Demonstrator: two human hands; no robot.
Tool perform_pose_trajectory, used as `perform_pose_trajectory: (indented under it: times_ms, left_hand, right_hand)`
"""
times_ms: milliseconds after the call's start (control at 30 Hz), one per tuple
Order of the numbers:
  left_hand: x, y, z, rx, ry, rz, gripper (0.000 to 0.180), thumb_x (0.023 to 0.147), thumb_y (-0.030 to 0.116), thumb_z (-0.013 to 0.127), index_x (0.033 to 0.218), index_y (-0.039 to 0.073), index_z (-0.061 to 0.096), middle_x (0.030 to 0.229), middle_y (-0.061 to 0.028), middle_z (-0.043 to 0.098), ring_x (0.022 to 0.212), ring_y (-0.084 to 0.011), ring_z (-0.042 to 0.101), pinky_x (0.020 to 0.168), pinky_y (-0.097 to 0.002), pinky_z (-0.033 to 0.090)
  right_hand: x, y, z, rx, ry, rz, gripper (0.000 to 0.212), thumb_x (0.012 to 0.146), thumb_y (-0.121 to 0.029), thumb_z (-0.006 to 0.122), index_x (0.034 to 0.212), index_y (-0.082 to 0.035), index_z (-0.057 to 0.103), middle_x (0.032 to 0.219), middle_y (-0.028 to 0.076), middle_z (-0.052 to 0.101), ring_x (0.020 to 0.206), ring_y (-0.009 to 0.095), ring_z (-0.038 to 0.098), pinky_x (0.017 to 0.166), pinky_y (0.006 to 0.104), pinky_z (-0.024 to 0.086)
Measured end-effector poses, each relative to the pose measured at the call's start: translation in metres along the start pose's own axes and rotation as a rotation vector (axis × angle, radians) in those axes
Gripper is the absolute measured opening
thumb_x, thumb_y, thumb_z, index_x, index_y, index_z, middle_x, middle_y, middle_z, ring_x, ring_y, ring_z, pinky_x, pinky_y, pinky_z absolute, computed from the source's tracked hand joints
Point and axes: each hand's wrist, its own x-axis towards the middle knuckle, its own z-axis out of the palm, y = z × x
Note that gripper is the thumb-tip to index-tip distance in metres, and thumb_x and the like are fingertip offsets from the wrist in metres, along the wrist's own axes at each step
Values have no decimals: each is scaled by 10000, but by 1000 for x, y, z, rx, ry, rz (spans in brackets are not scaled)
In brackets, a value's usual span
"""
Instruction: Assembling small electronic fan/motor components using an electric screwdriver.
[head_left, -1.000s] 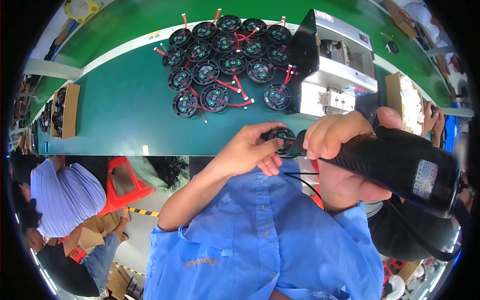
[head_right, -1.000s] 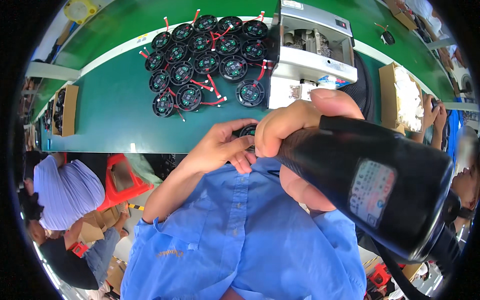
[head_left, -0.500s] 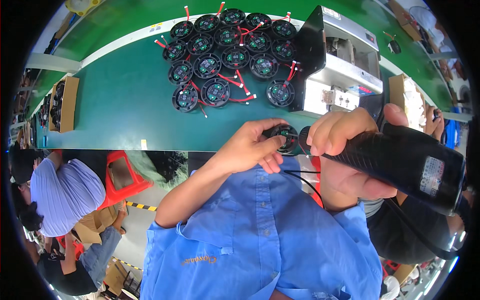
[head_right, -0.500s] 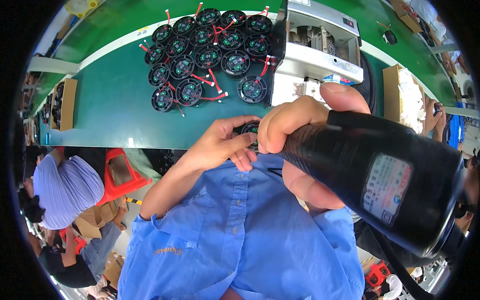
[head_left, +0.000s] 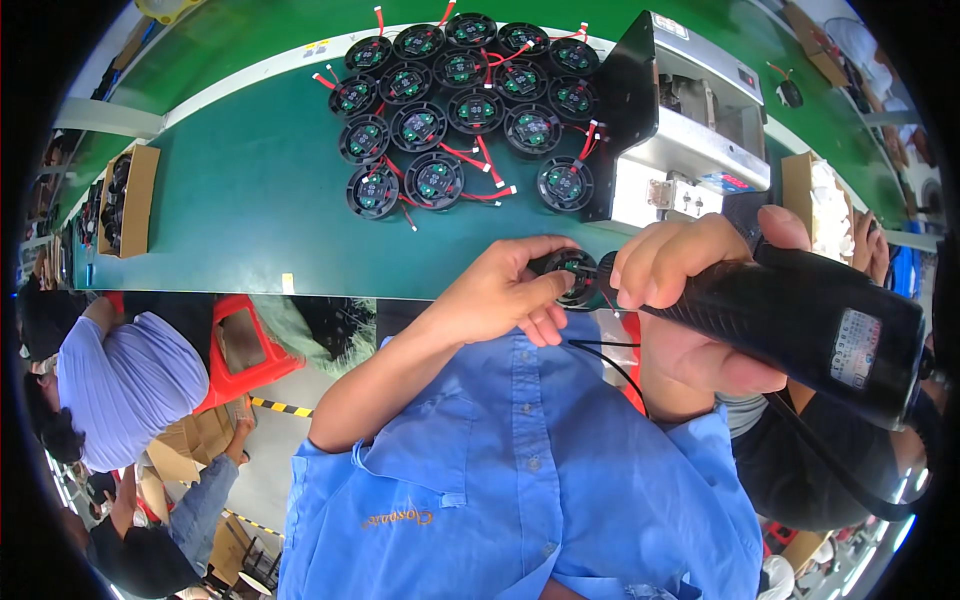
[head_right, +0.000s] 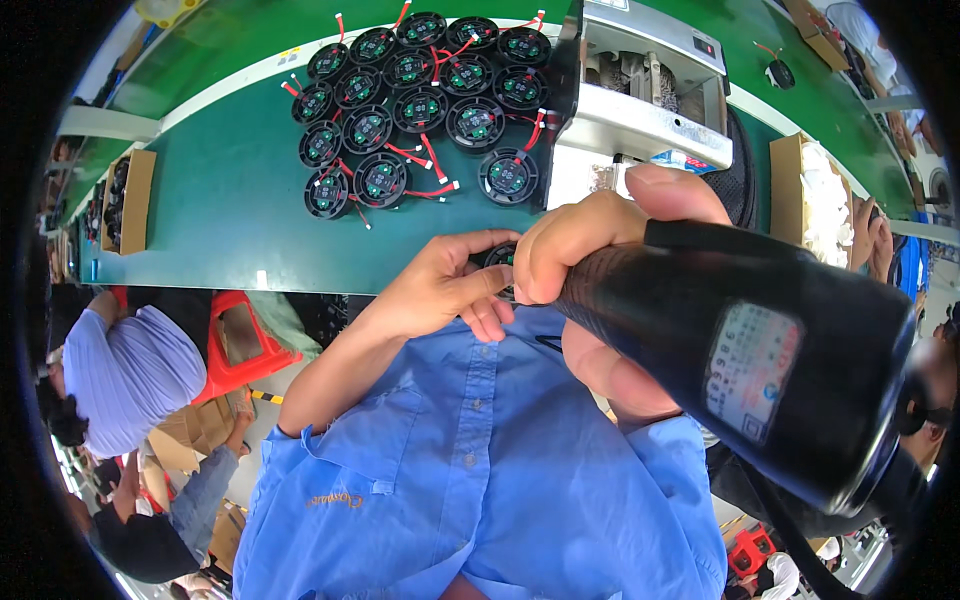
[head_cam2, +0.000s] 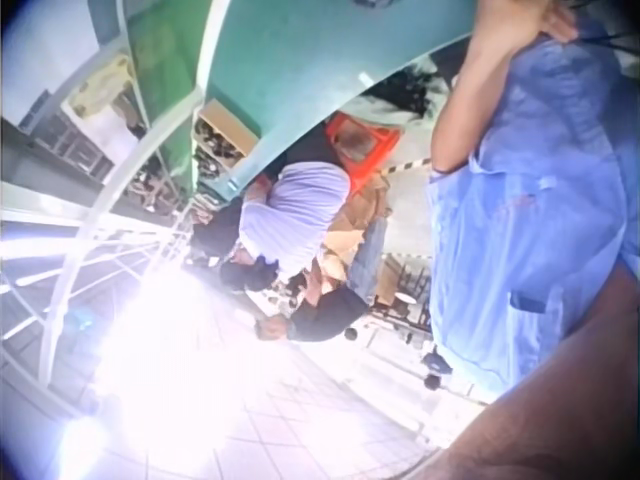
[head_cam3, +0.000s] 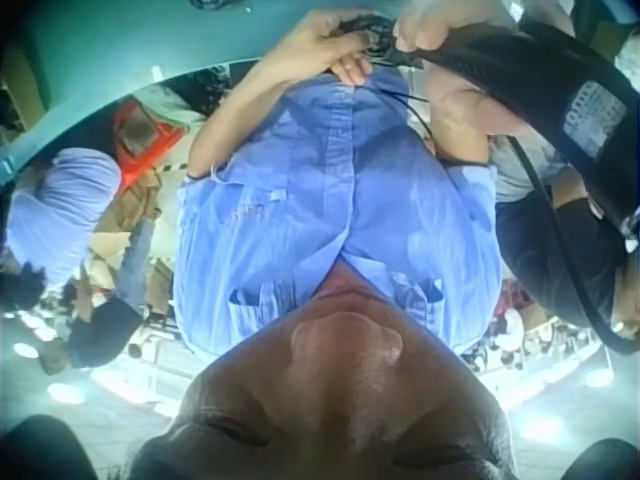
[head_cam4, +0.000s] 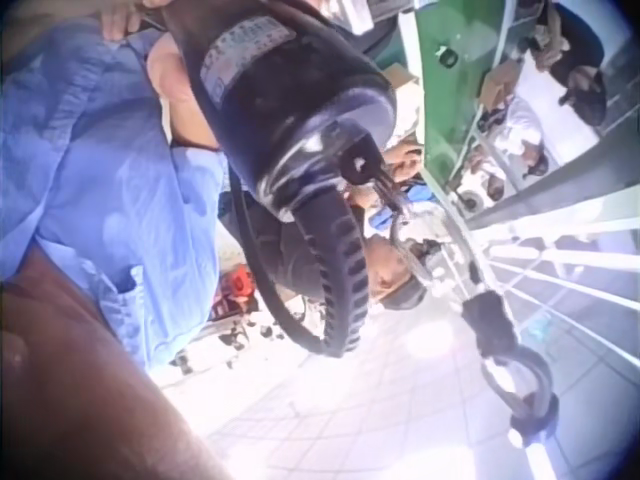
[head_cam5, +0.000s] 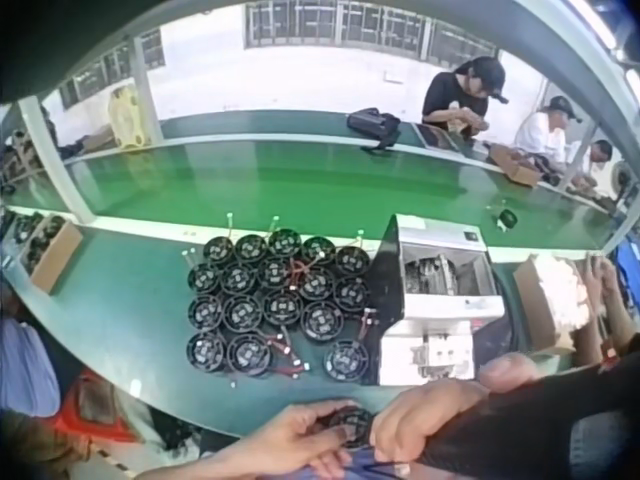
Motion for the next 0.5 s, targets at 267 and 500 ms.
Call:
perform_pose_trajectory:
  times_ms: [267, 500]
  left_hand:
    - [-1, 2, -3, -15, -39, 12, 431, 935, 129, 498, 1302, -74, 398, 740, -140, 627, 618, -212, 668, 533, -297, 563]
    - [-3, 3, -8, -6, -21, 26, 420, 935, 118, 490, 1291, -88, 405, 751, -151, 627, 629, -222, 672, 540, -302, 567]
  right_hand:
    - [-1, 1, 3, -10, 9, 51, 931, 769, -716, 504, 1391, -99, 189, 763, 108, 522, 564, 220, 514, 519, 353, 473]
    - [-2, 11, 7, -11, -2, 83, 903, 767, -704, 528, 1360, -92, 231, 751, 106, 519, 569, 219, 512, 517, 350, 464]
